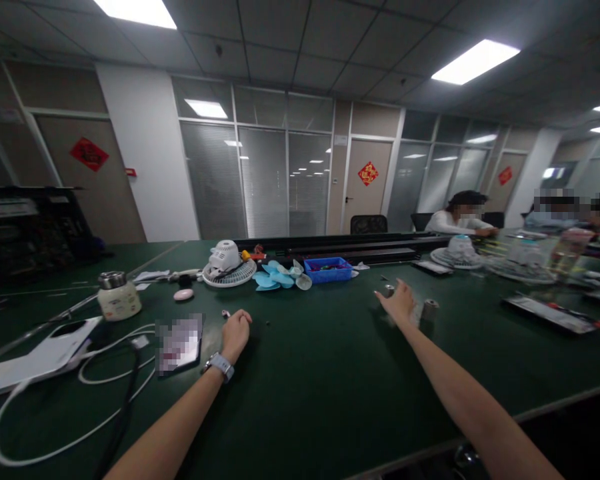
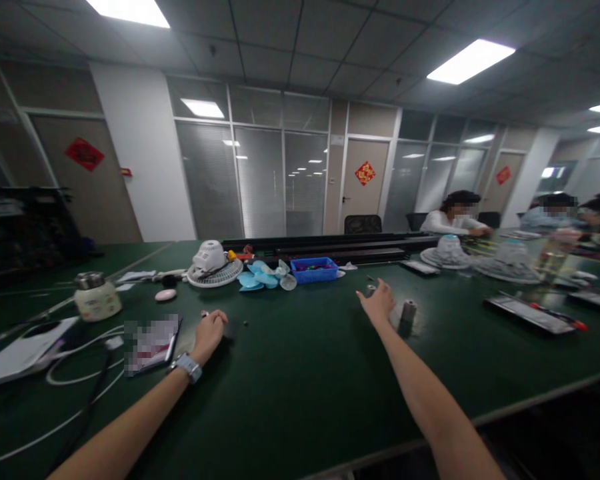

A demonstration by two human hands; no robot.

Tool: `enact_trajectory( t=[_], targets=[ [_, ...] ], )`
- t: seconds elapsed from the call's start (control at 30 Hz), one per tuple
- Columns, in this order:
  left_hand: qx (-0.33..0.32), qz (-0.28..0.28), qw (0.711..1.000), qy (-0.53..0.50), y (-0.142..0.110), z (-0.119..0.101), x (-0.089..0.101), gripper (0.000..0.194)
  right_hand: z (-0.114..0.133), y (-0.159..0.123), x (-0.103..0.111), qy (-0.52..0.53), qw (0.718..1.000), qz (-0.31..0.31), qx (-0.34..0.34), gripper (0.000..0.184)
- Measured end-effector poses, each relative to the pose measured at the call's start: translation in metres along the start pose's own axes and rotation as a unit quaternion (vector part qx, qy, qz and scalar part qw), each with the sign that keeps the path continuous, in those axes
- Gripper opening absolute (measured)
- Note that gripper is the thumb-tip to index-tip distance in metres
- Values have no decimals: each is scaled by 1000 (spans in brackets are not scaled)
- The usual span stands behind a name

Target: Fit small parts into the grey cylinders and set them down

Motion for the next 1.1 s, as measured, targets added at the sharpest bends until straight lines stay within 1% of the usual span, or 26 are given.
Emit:
enact_trajectory(
  t=[0.03,0.07,0.1,0.13,0.17,0.2,0.23,0.27,0.33,0.4,0.47,0.53,0.57,0.6,0.63,0.7,0.77,0.8,0.87,0.93,0.97,1.03,1.1],
  targets=[
    [1,-2,1000,3,-1,0,1,25,32,-12,5,20,998,-6,62,63],
    [2,-4,1000,7,-1,-1,1,25,69,-31,5,58,989,18,132,58],
    [1,-5,1000,9,-2,-2,2,25,107,-57,-1,110,971,75,198,50],
    [0,-7,1000,10,-2,-3,2,25,144,-88,-11,164,940,156,255,43],
    [-1,-7,1000,11,-3,-4,3,25,176,-120,-20,210,907,229,283,41],
    [-2,-9,1000,12,-4,-5,3,25,201,-147,-30,240,884,280,285,43],
    [-4,-10,1000,13,-4,-5,4,26,221,-170,-39,254,872,312,280,45],
    [-5,-10,1000,14,-5,-6,5,26,236,-189,-49,254,867,332,271,47],
    [-10,-9,1000,14,-5,-8,6,26,257,-214,-66,232,874,342,255,43],
    [-16,-6,1000,13,-6,-10,6,26,268,-226,-75,211,885,332,249,32],
    [-20,-3,1000,11,-7,-12,6,26,272,-227,-76,217,886,323,251,24],
    [-19,-2,1000,11,-7,-12,6,25,268,-216,-70,240,880,325,251,21],
    [-17,-1,1000,11,-8,-11,5,25,261,-203,-65,251,878,321,250,21],
    [-16,0,1000,11,-8,-11,5,25,251,-185,-58,257,882,307,248,22],
    [-17,0,1000,11,-8,-11,5,25,236,-160,-50,255,893,281,244,23],
    [-23,-1,1000,11,-8,-12,4,26,194,-100,-32,219,928,195,230,25],
    [-27,1,1000,13,-7,-11,3,26,138,-39,-14,142,966,98,192,27],
    [-26,3,1000,14,-7,-10,1,26,107,-14,-7,93,981,61,162,28],
    [-19,10,1000,15,-7,-7,-1,26,52,19,-1,7,994,35,105,30],
    [-15,19,1000,14,-7,-5,-4,26,10,32,0,-52,996,42,59,31],
    [-15,22,1000,13,-7,-5,-5,26,-4,33,-1,-67,996,49,44,32],
    [-18,25,999,12,-7,-5,-6,26,-18,30,-4,-72,995,56,32,31],
    [-22,25,999,12,-7,-5,-5,26,-20,29,-5,-62,997,47,29,30]
  ],
)
Point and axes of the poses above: each hand's wrist, its own y-axis towards the middle knuckle, its own x-axis out of the back of the hand, z = x × y, the point moved 9 cm from there along y, towards the middle knuckle, and after that the axes turned 14 degrees about -z, right-handed, at the moved point
